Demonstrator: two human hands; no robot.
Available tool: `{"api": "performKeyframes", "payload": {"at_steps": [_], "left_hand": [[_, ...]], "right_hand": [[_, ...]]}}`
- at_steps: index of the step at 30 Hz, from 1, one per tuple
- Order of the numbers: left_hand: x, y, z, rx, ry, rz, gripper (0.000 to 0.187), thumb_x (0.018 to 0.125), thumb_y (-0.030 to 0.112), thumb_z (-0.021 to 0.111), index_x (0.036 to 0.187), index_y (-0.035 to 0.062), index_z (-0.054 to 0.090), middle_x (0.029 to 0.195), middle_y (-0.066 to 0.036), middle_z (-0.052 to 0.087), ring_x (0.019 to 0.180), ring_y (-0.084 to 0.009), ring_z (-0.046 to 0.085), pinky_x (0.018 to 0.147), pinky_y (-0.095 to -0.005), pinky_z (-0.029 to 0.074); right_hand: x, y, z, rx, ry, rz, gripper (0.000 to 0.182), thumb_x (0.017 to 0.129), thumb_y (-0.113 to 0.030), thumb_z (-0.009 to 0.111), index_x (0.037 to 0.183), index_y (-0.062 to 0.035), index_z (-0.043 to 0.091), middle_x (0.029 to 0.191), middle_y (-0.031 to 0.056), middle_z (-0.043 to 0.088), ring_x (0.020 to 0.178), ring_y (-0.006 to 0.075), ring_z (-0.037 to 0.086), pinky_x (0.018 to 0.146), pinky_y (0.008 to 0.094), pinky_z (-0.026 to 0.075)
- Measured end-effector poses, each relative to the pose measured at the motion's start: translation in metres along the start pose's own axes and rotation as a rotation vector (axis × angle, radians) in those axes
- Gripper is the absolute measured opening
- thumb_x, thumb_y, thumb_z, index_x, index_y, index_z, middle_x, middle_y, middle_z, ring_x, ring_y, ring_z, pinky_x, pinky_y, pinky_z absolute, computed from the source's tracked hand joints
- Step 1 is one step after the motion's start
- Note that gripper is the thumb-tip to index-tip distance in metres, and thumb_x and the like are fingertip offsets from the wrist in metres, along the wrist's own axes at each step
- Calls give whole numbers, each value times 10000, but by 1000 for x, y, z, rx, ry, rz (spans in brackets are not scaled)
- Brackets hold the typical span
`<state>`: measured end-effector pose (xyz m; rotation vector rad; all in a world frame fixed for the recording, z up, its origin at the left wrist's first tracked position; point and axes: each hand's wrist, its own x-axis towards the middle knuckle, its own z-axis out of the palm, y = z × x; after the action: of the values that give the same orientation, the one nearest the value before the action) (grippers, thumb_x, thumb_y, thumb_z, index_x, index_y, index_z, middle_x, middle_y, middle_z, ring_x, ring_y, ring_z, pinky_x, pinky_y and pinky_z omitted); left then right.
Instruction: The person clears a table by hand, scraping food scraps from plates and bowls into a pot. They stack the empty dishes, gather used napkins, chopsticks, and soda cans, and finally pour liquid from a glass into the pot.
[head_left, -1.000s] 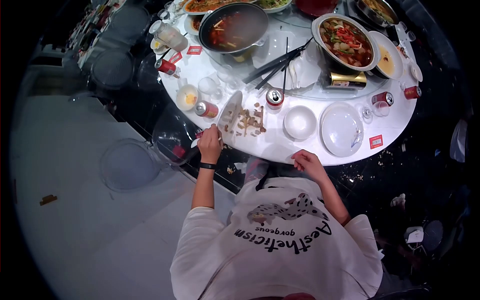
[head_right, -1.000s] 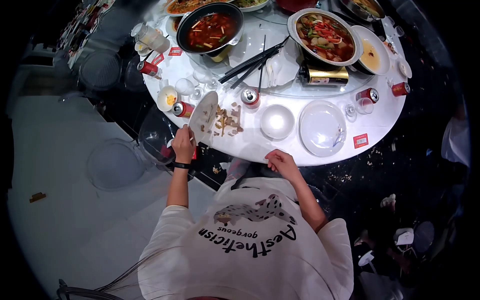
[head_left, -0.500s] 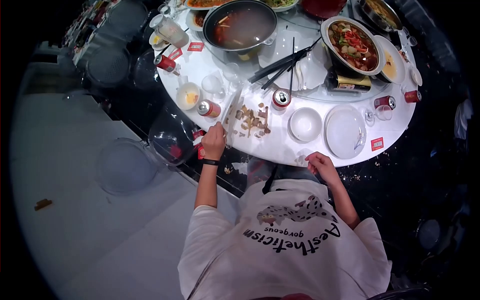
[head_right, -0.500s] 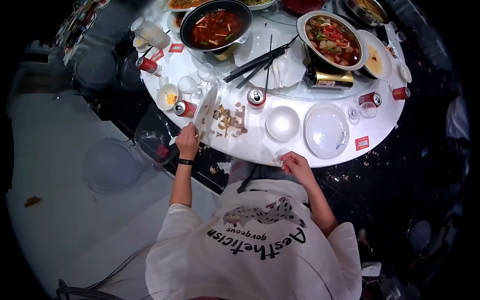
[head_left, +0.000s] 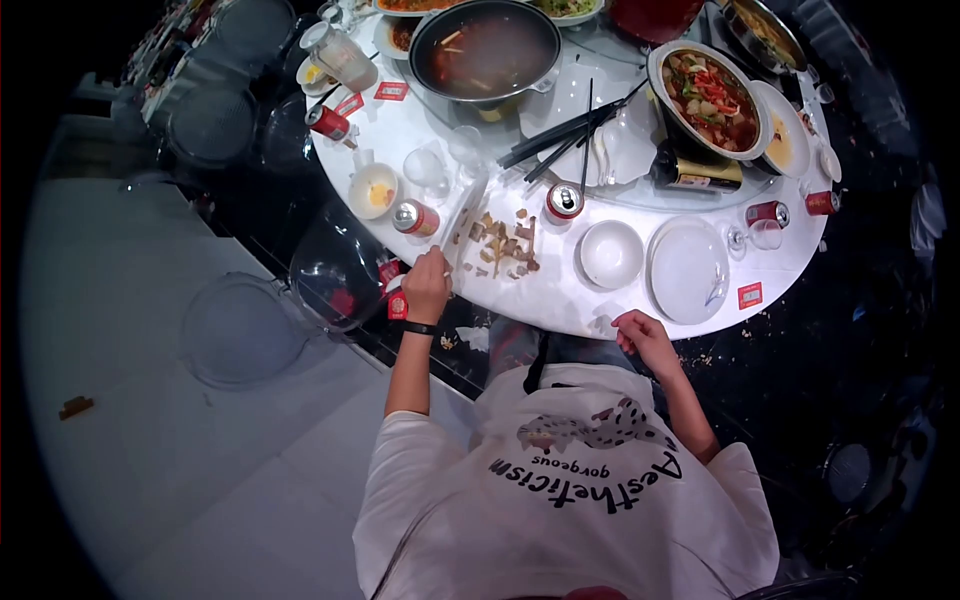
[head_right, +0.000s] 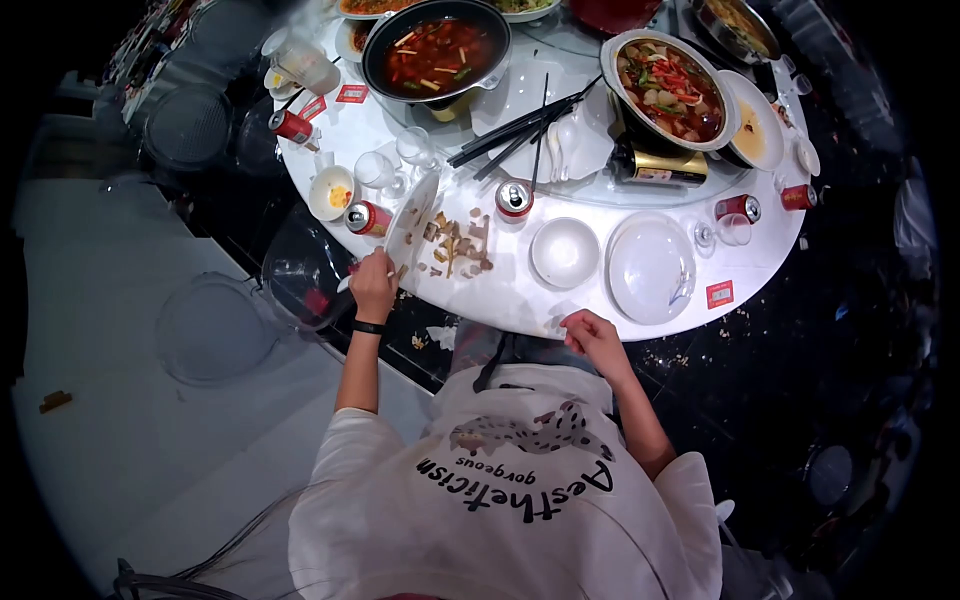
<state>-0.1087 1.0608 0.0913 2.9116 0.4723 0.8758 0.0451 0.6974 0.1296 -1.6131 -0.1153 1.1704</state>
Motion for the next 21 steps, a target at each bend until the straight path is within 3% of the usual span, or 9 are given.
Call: {"api": "performKeyframes", "payload": {"at_steps": [5, 8, 10, 11, 15, 17, 19, 20, 21], "left_hand": [[21, 6, -18, -103, 8, -19, 206, 692, -26, 605, 881, 38, 554, 628, -62, 501, 557, -236, 539, 468, -346, 406], [25, 8, -21, -119, -64, -63, 213, 682, -19, 601, 871, 63, 546, 650, -57, 519, 607, -227, 565, 493, -336, 428], [26, 8, -23, -75, -119, -66, 186, 696, 42, 611, 833, 78, 491, 666, -40, 503, 640, -199, 558, 496, -337, 460], [25, 9, -23, -87, -134, -51, 180, 703, 49, 609, 835, 77, 490, 666, -40, 505, 642, -201, 560, 498, -336, 463], [23, 9, -25, -122, -155, -15, 163, 732, 78, 598, 848, 75, 484, 684, -51, 525, 680, -216, 587, 502, -339, 473], [19, 4, -28, -155, -162, -52, 173, 732, 79, 597, 865, 75, 487, 696, -56, 535, 704, -222, 598, 504, -342, 474], [13, -2, -26, -189, -227, -73, 260, 713, 93, 638, 935, 59, 508, 754, -98, 577, 737, -285, 611, 574, -374, 485], [12, -3, -26, -198, -245, -57, 281, 710, 93, 640, 955, 56, 508, 755, -100, 577, 735, -289, 610, 573, -378, 485], [11, -3, -25, -206, -262, -40, 303, 706, 92, 643, 974, 54, 508, 756, -102, 577, 734, -293, 609, 572, -381, 484]], "right_hand": [[15, -10, 40, -167, 9, -214, 138, 917, -137, 527, 962, -24, 593, 646, -20, 535, 592, 45, 492, 570, 202, 420], [37, -54, 99, -442, -98, -462, 196, 853, -134, 603, 1023, -38, 582, 607, 47, 540, 529, 106, 517, 536, 247, 435], [67, -66, 146, -441, -113, -620, 265, 866, -201, 611, 1071, -40, 564, 647, 65, 560, 549, 116, 560, 531, 285, 456], [78, -75, 165, -189, -269, -377, 282, 884, -251, 605, 1042, -21, 557, 679, 57, 578, 535, 100, 554, 502, 265, 446], [117, -84, 208, 15, -340, -225, 275, 900, -266, 591, 994, -11, 553, 669, 29, 564, 472, 83, 513, 444, 212, 396], [118, -82, 209, -112, -290, -469, 231, 874, -213, 614, 962, -7, 558, 687, 49, 574, 542, 106, 546, 501, 246, 431], [124, -75, 209, -212, -299, -718, 206, 850, -176, 628, 942, -4, 563, 701, 69, 582, 587, 139, 571, 540, 274, 451], [125, -74, 211, -341, -207, -949, 156, 816, -120, 622, 914, -4, 583, 744, 116, 598, 665, 241, 604, 610, 328, 475], [127, -73, 211, -382, -216, -977, 143, 814, -113, 616, 909, -8, 592, 756, 127, 599, 676, 268, 602, 618, 338, 478]]}}
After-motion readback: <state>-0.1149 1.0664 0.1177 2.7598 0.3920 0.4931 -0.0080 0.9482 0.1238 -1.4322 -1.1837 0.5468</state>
